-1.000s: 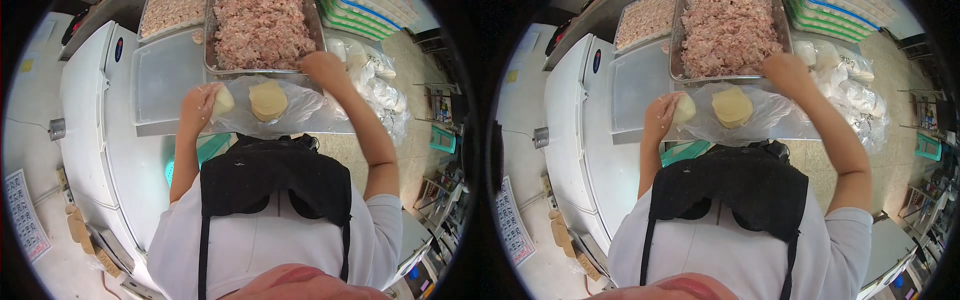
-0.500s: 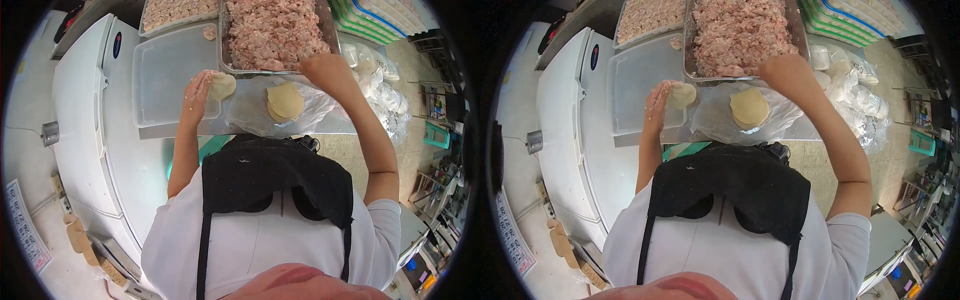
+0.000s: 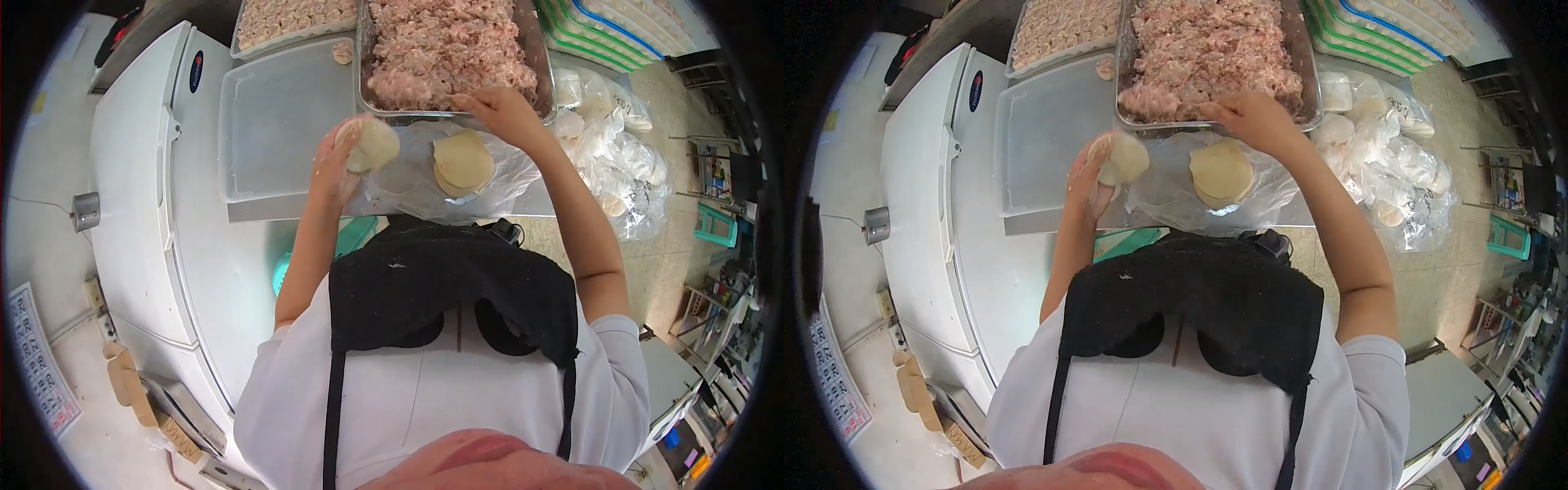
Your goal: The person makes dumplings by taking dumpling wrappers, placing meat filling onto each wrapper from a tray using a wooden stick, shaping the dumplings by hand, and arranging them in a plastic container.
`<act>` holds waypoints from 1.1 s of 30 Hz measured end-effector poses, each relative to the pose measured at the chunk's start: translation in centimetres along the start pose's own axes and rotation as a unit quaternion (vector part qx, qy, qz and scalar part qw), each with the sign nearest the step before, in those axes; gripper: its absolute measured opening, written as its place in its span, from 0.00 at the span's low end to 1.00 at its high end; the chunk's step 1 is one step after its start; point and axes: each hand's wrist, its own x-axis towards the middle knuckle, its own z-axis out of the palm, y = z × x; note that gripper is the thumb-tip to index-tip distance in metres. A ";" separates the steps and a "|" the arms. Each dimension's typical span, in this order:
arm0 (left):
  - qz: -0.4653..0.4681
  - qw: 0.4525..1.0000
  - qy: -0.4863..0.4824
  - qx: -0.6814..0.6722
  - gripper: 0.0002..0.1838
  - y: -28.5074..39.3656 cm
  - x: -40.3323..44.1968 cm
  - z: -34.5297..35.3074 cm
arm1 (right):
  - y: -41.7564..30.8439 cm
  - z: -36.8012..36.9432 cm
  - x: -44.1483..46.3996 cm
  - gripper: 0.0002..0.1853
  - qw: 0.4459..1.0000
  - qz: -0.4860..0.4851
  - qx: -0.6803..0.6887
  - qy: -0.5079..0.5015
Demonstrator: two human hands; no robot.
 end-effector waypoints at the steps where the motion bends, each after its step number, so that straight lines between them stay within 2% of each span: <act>1: 0.008 0.999 0.006 -0.040 0.21 -0.3 0.9 1.2 | 0.3 -0.2 -0.4 0.16 0.998 0.011 0.057 0.021; 4: 0.016 0.980 0.002 -0.198 0.21 -0.5 4.2 6.7 | 0.5 -1.3 -0.9 0.18 0.976 0.060 0.207 0.012; 7: 0.008 0.955 -0.026 -0.296 0.24 -0.1 7.3 10.5 | 1.8 1.2 -1.7 0.17 0.974 -0.099 0.141 0.149; 8: 0.004 0.948 -0.037 -0.315 0.27 -0.2 7.7 11.2 | 2.3 1.0 -2.2 0.16 0.981 -0.082 0.106 0.141; 11: -0.037 0.933 0.019 -0.359 0.35 -0.3 7.1 12.6 | 3.3 -1.0 -3.8 0.15 0.994 -0.043 -0.030 0.090; 13: -0.020 0.907 -0.139 -0.397 0.38 -2.7 8.8 9.2 | 2.3 -4.8 -5.2 0.15 0.987 -0.028 -0.154 0.021; 14: -0.012 0.884 -0.216 -0.414 0.39 -3.6 9.4 8.1 | 1.1 -5.7 -6.4 0.12 0.979 -0.042 -0.185 0.078; 16: 0.012 0.950 -0.033 -0.310 0.41 -2.7 8.9 10.5 | 0.1 -4.8 -6.5 0.12 0.977 -0.076 -0.152 0.128; 17: 0.025 0.965 0.060 -0.252 0.42 -1.9 8.4 11.9 | -0.1 -4.5 -6.5 0.11 0.974 -0.094 -0.137 0.153; 20: 0.019 0.972 0.049 -0.229 0.42 -0.5 6.4 14.5 | 1.9 -5.0 -5.7 0.13 0.978 -0.073 -0.189 0.042; 23: 0.014 0.966 0.041 -0.255 0.40 -0.6 6.7 13.6 | -1.8 -8.3 -6.9 0.13 0.961 -0.057 -0.266 0.044; 26: 0.035 0.969 -0.010 -0.245 0.38 0.0 7.0 14.1 | -1.3 -4.6 -6.0 0.15 0.976 -0.107 -0.160 0.103; 29: -0.003 0.947 -0.031 -0.320 0.34 0.6 7.7 12.0 | -1.0 -5.8 -4.9 0.14 0.976 -0.117 -0.163 0.088; 32: 0.082 0.988 -0.073 -0.109 0.35 2.5 6.2 12.6 | -0.5 -7.9 -5.4 0.15 0.991 -0.045 0.053 0.117; 33: 0.142 0.985 -0.093 0.042 0.36 2.8 6.6 11.9 | -0.8 -8.2 -5.5 0.15 0.993 -0.022 0.086 0.084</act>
